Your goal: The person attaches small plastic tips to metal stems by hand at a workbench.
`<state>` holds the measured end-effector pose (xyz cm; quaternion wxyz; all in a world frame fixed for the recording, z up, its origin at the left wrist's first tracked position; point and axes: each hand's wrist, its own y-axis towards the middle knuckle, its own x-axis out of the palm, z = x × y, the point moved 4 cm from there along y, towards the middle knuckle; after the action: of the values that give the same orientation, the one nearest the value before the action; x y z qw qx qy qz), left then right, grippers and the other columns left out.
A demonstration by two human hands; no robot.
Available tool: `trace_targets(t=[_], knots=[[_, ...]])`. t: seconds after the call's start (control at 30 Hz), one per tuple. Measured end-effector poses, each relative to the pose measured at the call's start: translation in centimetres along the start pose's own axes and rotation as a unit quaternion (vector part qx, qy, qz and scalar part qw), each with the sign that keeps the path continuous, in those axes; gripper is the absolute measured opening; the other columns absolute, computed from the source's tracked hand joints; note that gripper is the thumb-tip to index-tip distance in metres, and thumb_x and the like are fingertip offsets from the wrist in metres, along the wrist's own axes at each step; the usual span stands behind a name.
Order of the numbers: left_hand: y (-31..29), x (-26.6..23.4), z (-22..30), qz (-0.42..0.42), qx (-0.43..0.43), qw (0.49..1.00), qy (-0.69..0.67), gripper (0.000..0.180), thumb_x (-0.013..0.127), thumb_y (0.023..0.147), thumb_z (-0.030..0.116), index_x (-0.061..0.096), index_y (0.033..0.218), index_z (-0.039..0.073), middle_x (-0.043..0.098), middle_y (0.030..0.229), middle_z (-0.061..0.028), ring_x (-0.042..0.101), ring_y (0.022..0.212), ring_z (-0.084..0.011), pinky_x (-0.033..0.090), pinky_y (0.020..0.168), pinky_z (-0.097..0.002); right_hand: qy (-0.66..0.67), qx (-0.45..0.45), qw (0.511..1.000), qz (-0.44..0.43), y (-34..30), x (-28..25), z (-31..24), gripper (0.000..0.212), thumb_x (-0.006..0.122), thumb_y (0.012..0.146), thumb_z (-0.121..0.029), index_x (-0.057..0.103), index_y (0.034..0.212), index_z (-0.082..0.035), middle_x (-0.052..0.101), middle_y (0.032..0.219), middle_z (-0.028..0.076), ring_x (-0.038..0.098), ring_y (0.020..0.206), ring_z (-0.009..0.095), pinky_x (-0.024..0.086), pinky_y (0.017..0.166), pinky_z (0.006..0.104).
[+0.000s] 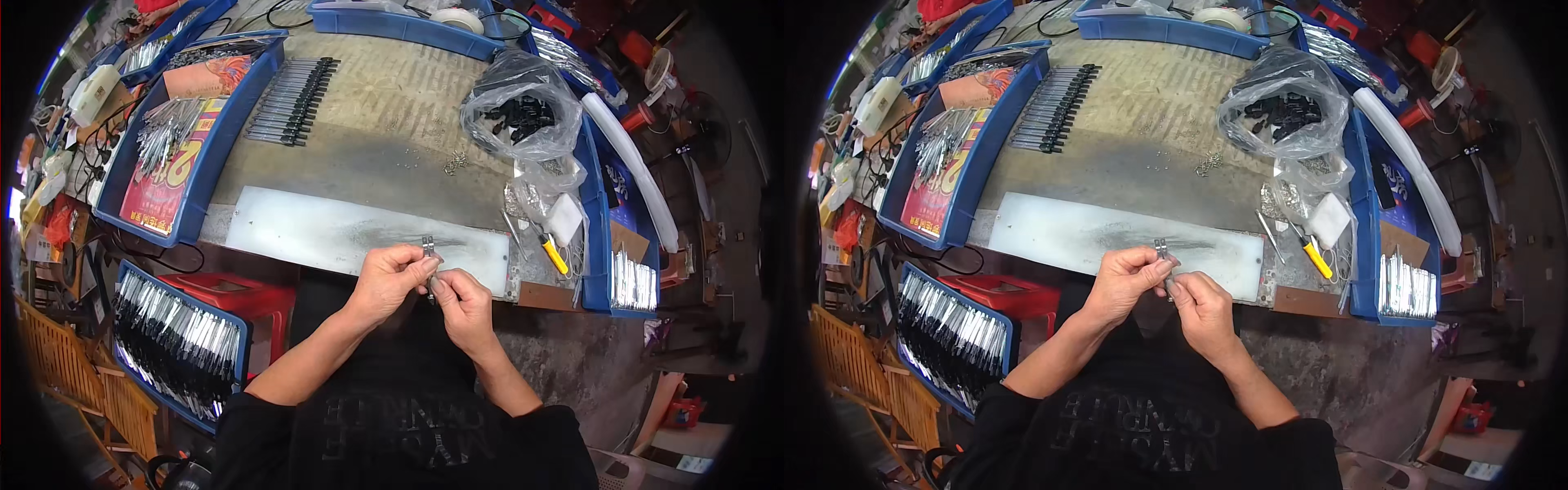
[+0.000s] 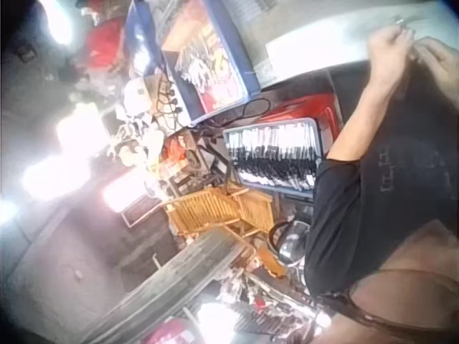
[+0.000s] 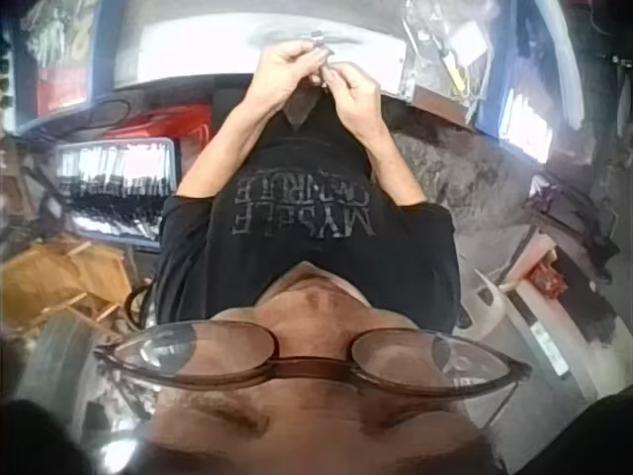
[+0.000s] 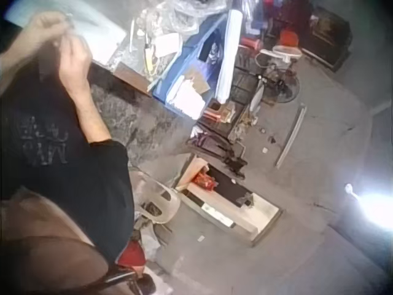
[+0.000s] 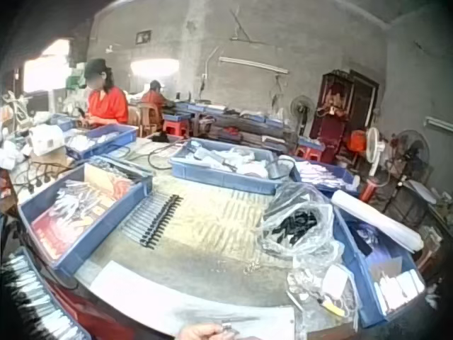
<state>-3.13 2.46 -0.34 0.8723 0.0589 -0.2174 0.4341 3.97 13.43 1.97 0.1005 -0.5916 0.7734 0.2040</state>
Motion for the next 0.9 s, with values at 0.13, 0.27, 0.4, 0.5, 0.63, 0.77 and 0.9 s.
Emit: trace_targets(t=[0.13,0.27,0.4,0.5,0.63,0.77,0.9], knots=[[0.03,0.05,0.10,0.004,-0.016,1.000,-0.007,0.015,0.059,0.086,0.012,0.063,0.086,-0.002,0.057,0.072,-0.0020,0.051,0.062,-0.0067,0.043,0.055,-0.0198,-0.005,-0.013,1.000,0.001,0.11,0.03,-0.20,0.008,0.056,0.085,-0.005,0.057,0.082,0.002,0.055,0.068,0.007,0.050,0.058,0.015,0.040,0.052,0.0264],[0.15,-0.27,-0.20,0.007,-0.028,1.000,-0.006,0.016,0.060,0.085,0.012,0.064,0.089,-0.003,0.059,0.072,-0.0037,0.052,0.061,-0.0081,0.044,0.056,-0.0203,-0.014,-0.006,1.000,-0.010,0.19,0.19,-0.18,0.006,0.056,0.083,-0.004,0.057,0.082,0.002,0.056,0.069,0.012,0.054,0.057,0.021,0.042,0.053,0.0300],[0.13,-0.31,0.11,-0.006,-0.030,0.999,0.013,0.016,0.060,0.085,0.013,0.065,0.088,-0.002,0.059,0.072,-0.0036,0.052,0.061,-0.0080,0.044,0.056,-0.0205,-0.013,-0.003,1.000,-0.011,0.22,0.24,-0.26,0.006,0.056,0.083,-0.003,0.057,0.083,0.003,0.057,0.070,0.012,0.055,0.059,0.022,0.043,0.054,0.0304],[0.11,-0.31,0.10,0.001,-0.034,0.999,0.016,0.016,0.060,0.084,0.013,0.065,0.087,-0.002,0.059,0.072,-0.0033,0.052,0.060,-0.0078,0.044,0.054,-0.0202,-0.004,0.011,1.000,-0.019,0.19,0.25,-0.07,0.006,0.056,0.083,-0.003,0.057,0.083,0.003,0.057,0.071,0.012,0.055,0.060,0.022,0.043,0.054,0.0306],[0.10,-0.25,0.15,-0.003,-0.030,0.999,0.010,0.016,0.060,0.084,0.013,0.065,0.086,-0.002,0.059,0.072,-0.0032,0.052,0.060,-0.0072,0.044,0.054,-0.0196,-0.008,0.011,1.000,-0.026,0.27,0.24,-0.26,0.007,0.056,0.083,-0.004,0.057,0.083,0.003,0.057,0.072,0.013,0.056,0.061,0.022,0.043,0.055,0.0306],[0.17,-0.33,-0.07,-0.003,-0.031,0.999,0.016,0.016,0.060,0.085,0.013,0.065,0.085,-0.002,0.058,0.071,-0.0031,0.052,0.059,-0.0070,0.044,0.053,-0.0193,-0.010,0.011,0.999,-0.030,0.33,0.21,-0.33,0.007,0.056,0.083,-0.004,0.057,0.083,0.003,0.059,0.073,0.013,0.057,0.062,0.023,0.044,0.056,0.0306],[0.21,-0.24,-0.03,-0.007,-0.033,0.999,0.017,0.016,0.060,0.085,0.013,0.064,0.082,-0.002,0.058,0.069,-0.0027,0.052,0.057,-0.0068,0.043,0.053,-0.0192,-0.008,0.017,0.999,-0.035,0.39,0.22,-0.31,0.008,0.056,0.083,-0.005,0.057,0.083,0.002,0.059,0.074,0.013,0.057,0.063,0.023,0.045,0.057,0.0309]])
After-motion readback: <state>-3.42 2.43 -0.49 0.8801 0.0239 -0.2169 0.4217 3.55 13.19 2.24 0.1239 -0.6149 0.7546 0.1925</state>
